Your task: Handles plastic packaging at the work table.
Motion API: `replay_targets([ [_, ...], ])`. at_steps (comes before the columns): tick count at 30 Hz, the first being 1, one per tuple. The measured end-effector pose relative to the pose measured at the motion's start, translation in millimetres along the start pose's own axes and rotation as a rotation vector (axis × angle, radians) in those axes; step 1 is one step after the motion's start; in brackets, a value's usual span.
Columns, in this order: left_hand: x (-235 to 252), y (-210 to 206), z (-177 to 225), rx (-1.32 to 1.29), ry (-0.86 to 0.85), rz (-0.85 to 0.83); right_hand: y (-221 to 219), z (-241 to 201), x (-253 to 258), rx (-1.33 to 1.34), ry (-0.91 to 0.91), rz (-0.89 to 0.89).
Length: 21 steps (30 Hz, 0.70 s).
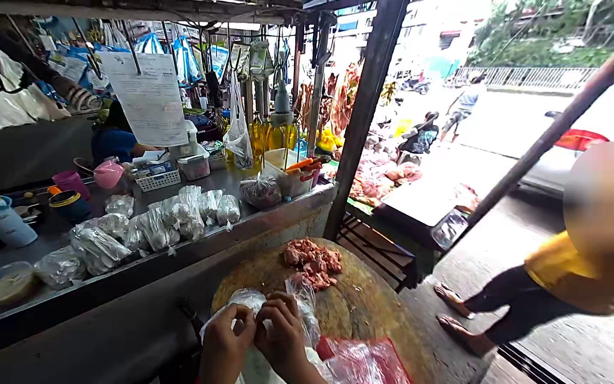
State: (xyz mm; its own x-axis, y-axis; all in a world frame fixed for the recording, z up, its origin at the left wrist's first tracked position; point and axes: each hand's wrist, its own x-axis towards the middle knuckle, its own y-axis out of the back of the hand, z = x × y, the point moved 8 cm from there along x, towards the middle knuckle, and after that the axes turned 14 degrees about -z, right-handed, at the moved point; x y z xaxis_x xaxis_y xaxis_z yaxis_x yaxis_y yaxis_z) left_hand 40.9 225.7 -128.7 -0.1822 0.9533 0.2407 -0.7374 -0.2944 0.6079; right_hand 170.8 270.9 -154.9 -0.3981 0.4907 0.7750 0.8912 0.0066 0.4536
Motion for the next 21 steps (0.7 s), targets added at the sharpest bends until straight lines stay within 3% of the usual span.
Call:
replay_targets([
  [4, 1, 7, -13, -0.098, 0.121, -0.085, -4, -1, -5, -0.019, -0.077, -0.074],
  [8, -3, 8, -8, -0.101, 0.086, -0.074, 0, -5, -1, -0.035, -0.168, -0.152],
  [11, 0, 8, -8, -0.17, 0.045, -0.08, 3, -8, 3, 0.018, -0.13, -0.191],
  [17, 9, 0, -6, -0.28, 0.144, -0.425, 11, -20, 10, 0.032, 0.144, -0.179],
  [21, 12, -13, -2, -0.366, 0.098, -0.569, 18, -15, 26, 0.092, 0.133, -0.194],
])
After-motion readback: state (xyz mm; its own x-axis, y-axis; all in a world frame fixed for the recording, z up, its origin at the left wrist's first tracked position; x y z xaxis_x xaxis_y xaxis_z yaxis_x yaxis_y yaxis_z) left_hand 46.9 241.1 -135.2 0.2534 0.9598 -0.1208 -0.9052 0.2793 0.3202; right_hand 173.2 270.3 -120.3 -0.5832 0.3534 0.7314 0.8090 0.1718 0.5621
